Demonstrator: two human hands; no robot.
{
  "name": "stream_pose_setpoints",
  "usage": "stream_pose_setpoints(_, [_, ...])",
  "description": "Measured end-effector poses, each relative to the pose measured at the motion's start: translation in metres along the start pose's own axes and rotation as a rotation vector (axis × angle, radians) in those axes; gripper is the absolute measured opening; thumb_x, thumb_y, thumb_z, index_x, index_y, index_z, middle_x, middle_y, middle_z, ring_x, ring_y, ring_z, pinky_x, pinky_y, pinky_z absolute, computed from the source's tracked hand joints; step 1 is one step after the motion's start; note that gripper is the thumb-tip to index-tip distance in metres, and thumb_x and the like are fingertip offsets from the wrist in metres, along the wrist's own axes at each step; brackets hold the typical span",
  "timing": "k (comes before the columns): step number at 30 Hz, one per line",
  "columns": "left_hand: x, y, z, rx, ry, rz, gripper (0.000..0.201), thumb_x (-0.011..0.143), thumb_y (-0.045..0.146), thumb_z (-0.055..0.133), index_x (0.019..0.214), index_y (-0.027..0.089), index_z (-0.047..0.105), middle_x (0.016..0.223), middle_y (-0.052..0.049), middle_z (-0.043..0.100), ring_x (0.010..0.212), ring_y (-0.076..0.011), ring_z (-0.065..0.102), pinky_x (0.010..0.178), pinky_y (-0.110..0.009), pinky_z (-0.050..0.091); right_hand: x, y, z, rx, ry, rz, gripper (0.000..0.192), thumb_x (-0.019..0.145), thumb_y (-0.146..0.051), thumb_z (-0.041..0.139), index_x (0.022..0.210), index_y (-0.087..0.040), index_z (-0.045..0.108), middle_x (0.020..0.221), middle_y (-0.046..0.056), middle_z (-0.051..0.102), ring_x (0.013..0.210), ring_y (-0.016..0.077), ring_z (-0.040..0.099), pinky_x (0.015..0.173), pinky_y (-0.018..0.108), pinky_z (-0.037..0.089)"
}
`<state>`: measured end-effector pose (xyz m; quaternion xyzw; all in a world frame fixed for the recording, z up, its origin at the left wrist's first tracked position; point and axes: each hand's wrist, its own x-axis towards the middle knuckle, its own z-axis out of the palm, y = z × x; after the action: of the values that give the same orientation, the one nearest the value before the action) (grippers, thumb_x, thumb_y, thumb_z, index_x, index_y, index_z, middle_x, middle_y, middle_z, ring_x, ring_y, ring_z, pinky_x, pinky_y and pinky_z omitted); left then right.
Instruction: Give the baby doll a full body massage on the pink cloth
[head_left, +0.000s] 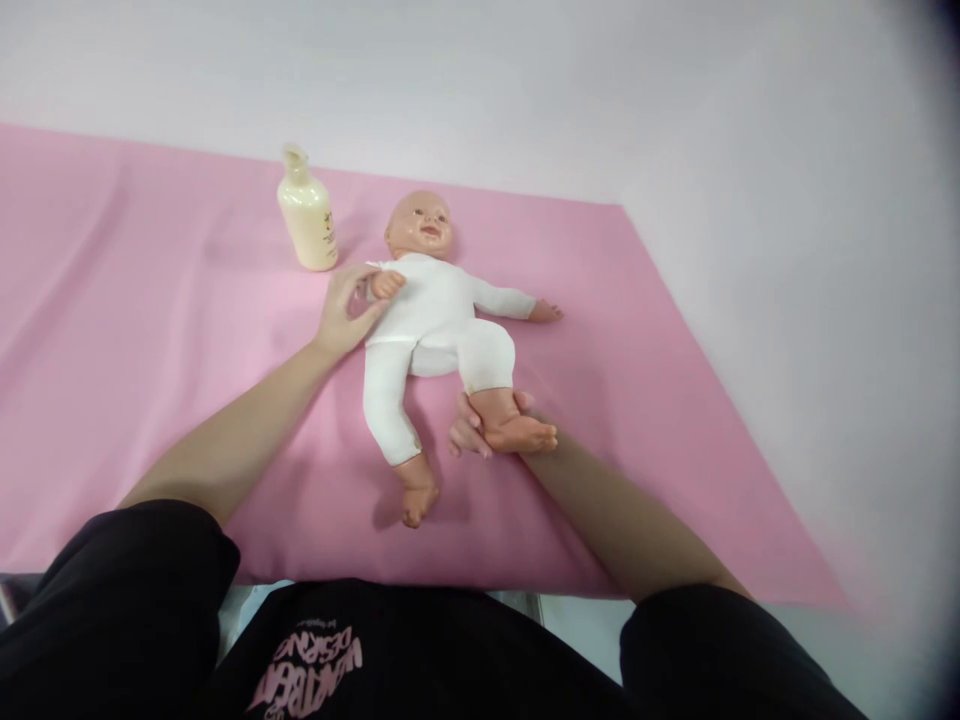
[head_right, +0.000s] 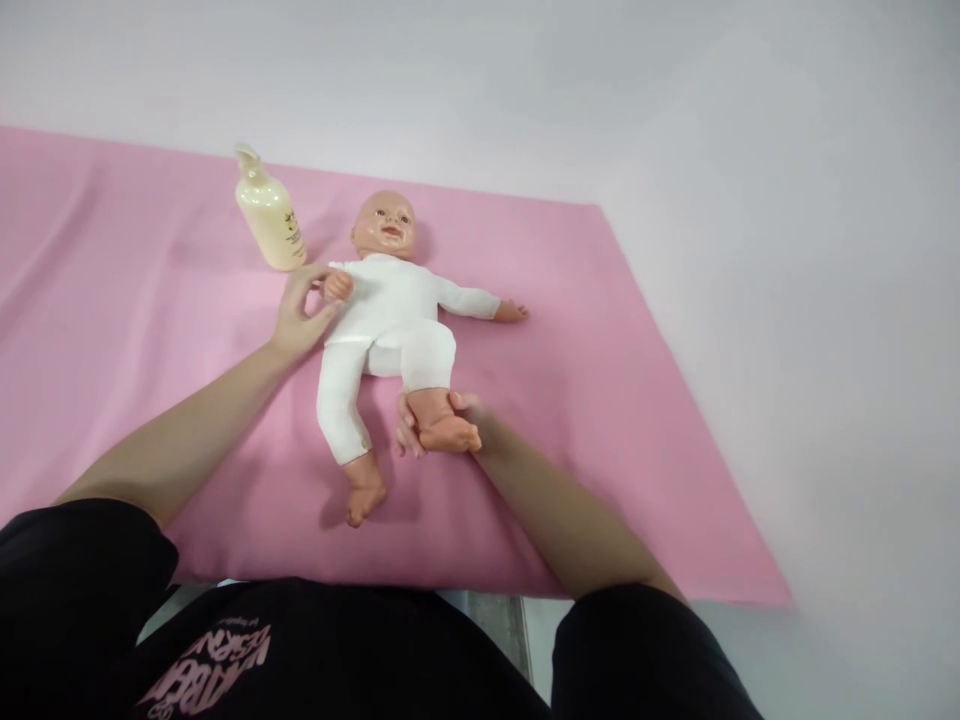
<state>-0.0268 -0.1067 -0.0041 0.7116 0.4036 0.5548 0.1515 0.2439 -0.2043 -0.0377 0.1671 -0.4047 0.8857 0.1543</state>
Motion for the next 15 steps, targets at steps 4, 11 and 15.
stream_pose_setpoints(4, [0.001, 0.008, -0.001, 0.150, -0.192, 0.155, 0.050, 0.086, 0.063, 0.065, 0.117, 0.024, 0.067, 0.123, -0.011, 0.070, 0.119, -0.0309, 0.061, 0.108, -0.052, 0.042, 0.005, -0.011, 0.011, -0.047, 0.382, -0.047, 0.055, 0.085, -0.071, 0.060, 0.094, -0.017, 0.061, 0.069, 0.001, 0.065, 0.064, 0.0158, 0.058, 0.083, 0.036, 0.053])
stream_pose_setpoints(11, [0.002, 0.008, -0.001, 0.182, -0.271, 0.244, 0.044, 0.092, 0.056, 0.058, 0.121, 0.025, 0.068, 0.126, -0.012, 0.070, 0.119, -0.0312, 0.061, 0.109, -0.053, 0.040, 0.011, -0.023, 0.018, 0.049, 0.863, -0.066, 0.057, 0.099, -0.066, 0.035, 0.089, -0.017, 0.062, 0.064, -0.002, 0.056, 0.055, 0.0117, 0.049, 0.065, 0.029, 0.052])
stream_pose_setpoints(15, [0.002, 0.008, -0.001, 0.191, -0.298, 0.243, 0.045, 0.093, 0.058, 0.056, 0.123, 0.026, 0.068, 0.128, -0.012, 0.069, 0.120, -0.0314, 0.060, 0.109, -0.053, 0.039, 0.013, -0.024, 0.018, 0.075, 0.939, -0.034, 0.062, 0.099, -0.068, 0.032, 0.086, -0.016, 0.063, 0.063, -0.002, 0.056, 0.052, 0.0113, 0.048, 0.061, 0.029, 0.051])
